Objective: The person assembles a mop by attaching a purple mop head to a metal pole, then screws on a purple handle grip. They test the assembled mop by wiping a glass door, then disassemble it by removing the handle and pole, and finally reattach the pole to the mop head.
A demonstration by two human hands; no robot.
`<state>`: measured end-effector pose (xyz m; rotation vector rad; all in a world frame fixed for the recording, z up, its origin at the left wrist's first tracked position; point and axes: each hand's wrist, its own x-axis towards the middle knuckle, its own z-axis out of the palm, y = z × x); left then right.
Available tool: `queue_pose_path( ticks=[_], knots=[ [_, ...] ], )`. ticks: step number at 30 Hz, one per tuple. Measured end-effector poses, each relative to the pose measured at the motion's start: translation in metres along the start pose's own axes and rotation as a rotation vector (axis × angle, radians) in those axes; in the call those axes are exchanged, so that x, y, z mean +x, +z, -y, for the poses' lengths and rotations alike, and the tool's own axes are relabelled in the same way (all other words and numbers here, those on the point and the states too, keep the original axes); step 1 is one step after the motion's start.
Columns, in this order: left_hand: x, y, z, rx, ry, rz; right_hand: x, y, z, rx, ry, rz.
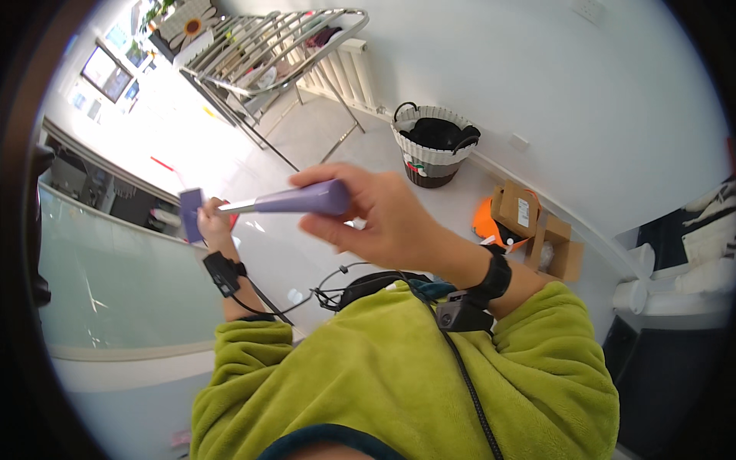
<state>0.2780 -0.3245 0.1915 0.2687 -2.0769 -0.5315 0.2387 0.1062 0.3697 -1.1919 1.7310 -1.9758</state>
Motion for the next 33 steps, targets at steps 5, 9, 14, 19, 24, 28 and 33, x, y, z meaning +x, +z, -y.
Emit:
queue_pose_path(
  ticks=[5,9,14,19,24,28,33],
  knots=[
    [-0.051,0.089,0.093,-1.069,-0.528,0.007,0.021,0.021,0.013,-0.084,-0.327,0.111],
    [-0.091,0.13,0.048,-0.875,-0.944,-0.128,0.027,0.031,0.018,-0.143,-0.391,0.095],
    [-0.045,0.068,-0.032,-2.212,-1.54,-0.567,0.02,0.004,0.015,-0.487,-0.387,-0.078],
    [-0.004,0.008,-0.105,-2.352,-1.269,-0.707,0.023,-0.04,0.011,-0.774,-0.707,-0.326],
    [0.03,-0.025,-0.146,-2.225,-1.083,-0.564,-0.006,-0.061,0.034,-0.938,-0.627,-0.109],
    [0.042,-0.04,-0.162,-2.124,-0.955,-0.499,-0.025,-0.057,0.026,-0.998,-0.503,-0.162],
    [0.042,-0.039,-0.17,-2.113,-1.035,-0.522,-0.043,-0.048,0.015,-0.93,-0.552,-0.249]
  ],
)
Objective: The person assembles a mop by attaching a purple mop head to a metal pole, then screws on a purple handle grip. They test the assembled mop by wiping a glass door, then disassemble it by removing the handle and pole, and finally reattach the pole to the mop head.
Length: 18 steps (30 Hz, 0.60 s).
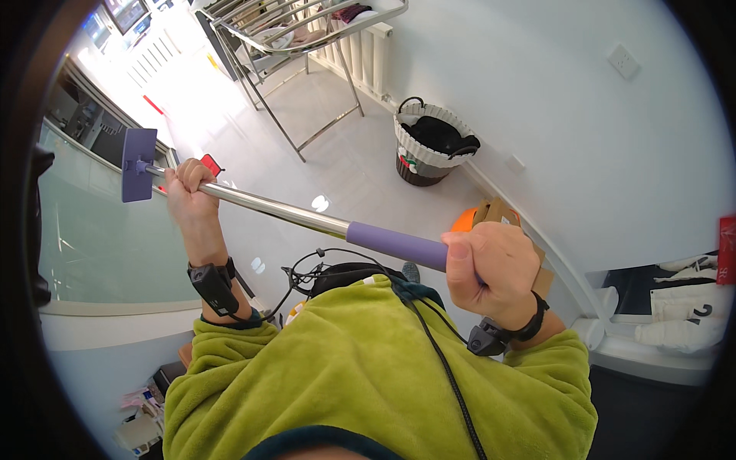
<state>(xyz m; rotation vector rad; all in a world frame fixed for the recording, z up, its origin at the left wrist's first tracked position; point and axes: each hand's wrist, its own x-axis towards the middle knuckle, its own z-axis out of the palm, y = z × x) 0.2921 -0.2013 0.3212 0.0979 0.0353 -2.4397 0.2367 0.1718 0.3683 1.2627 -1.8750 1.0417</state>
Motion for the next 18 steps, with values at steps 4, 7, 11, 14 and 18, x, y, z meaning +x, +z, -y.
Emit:
queue_pose_path(
  ticks=[4,7,11,14,18],
  knots=[
    [0.003,-0.002,0.002,0.026,0.024,-0.046,-0.005,0.004,0.003,0.039,0.079,0.023],
    [0.004,0.0,0.002,0.003,-0.04,-0.018,-0.01,0.006,0.007,-0.005,0.127,0.047],
    [0.003,0.004,0.01,0.077,0.052,-0.105,-0.014,0.004,0.001,0.239,0.677,0.101],
    [0.0,0.009,0.018,0.199,0.162,-0.084,-0.015,0.005,-0.023,0.622,1.221,0.283],
    [0.0,0.021,0.021,0.339,0.277,-0.038,-0.023,0.022,-0.047,0.087,0.441,0.267]
  ],
)
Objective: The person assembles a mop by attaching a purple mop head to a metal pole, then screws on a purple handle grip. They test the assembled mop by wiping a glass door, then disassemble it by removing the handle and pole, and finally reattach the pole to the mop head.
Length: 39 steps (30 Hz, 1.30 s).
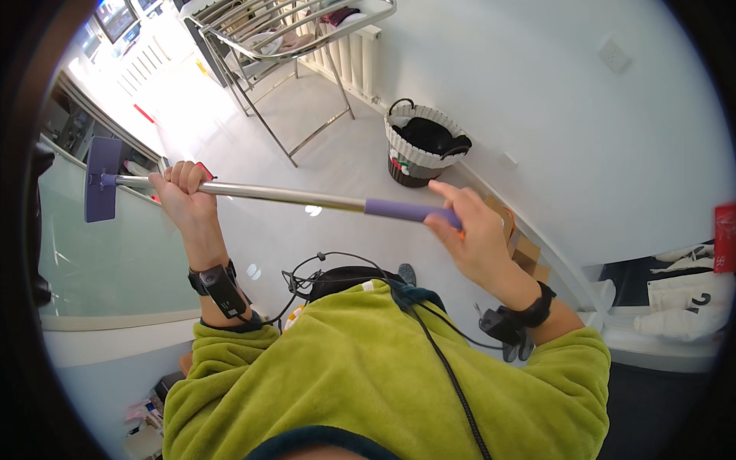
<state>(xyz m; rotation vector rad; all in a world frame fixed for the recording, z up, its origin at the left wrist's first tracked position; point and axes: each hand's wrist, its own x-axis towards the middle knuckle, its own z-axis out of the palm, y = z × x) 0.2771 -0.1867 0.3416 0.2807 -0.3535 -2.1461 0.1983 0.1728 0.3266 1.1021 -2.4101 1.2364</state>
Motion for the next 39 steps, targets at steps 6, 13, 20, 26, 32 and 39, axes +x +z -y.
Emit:
queue_pose_path(
  ticks=[6,13,20,26,32,39],
  knots=[
    [-0.005,0.01,0.004,0.058,-0.014,0.058,-0.012,0.009,-0.008,0.22,0.387,0.404],
    [-0.01,0.026,-0.003,0.182,0.067,0.244,-0.021,0.022,-0.004,0.329,0.553,0.416],
    [-0.012,0.036,-0.014,0.114,0.02,0.362,-0.023,0.013,-0.011,0.934,0.859,0.753],
    [-0.016,0.043,-0.012,0.233,0.03,0.37,-0.031,0.03,-0.014,0.987,1.046,0.88],
    [-0.016,0.045,-0.015,0.158,0.036,0.323,-0.033,0.033,-0.004,0.296,0.291,0.442],
    [-0.004,0.039,-0.024,0.066,-0.152,0.537,-0.025,0.022,0.004,1.228,1.073,1.095]
  ],
)
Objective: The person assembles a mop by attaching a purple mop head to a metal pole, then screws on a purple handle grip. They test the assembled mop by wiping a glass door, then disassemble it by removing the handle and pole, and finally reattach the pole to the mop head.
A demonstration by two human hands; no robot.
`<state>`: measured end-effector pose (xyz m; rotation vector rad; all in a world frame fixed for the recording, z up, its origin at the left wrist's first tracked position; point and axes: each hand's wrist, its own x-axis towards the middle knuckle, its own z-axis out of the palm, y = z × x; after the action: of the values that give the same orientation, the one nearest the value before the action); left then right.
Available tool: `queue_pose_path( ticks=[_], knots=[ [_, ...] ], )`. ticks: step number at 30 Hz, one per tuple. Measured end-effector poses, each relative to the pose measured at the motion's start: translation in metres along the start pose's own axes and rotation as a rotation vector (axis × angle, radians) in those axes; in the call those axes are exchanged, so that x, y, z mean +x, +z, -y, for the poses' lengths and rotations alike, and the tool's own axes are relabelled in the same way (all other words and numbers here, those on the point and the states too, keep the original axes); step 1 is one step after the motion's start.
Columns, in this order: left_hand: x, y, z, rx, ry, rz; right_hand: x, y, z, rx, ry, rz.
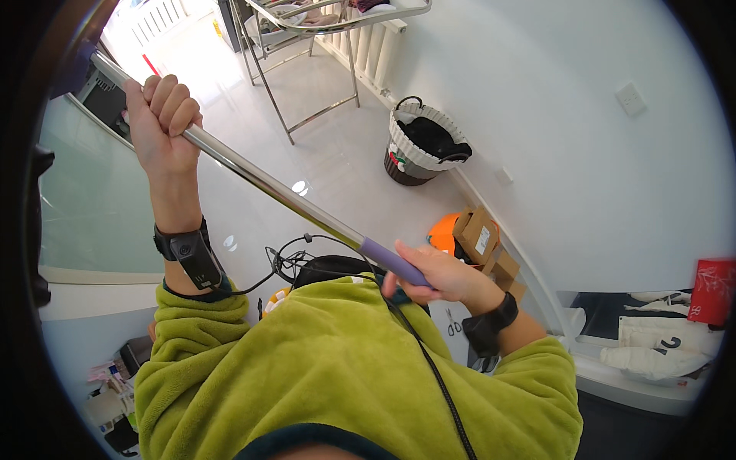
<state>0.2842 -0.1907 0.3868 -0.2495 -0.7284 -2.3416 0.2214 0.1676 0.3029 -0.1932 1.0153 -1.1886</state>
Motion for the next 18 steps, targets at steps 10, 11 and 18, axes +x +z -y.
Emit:
queue_pose_path(
  ticks=[10,11,18],
  knots=[
    [0.017,-0.028,-0.046,-0.123,0.162,-0.032,-0.019,-0.01,-0.019,-0.203,-0.234,-0.424],
    [0.017,-0.029,-0.048,-0.108,0.147,-0.017,-0.02,-0.011,-0.018,-0.17,-0.251,-0.432],
    [0.014,-0.029,-0.046,-0.104,0.177,-0.06,-0.022,-0.003,-0.006,-0.229,-0.591,-0.356]
  ],
)
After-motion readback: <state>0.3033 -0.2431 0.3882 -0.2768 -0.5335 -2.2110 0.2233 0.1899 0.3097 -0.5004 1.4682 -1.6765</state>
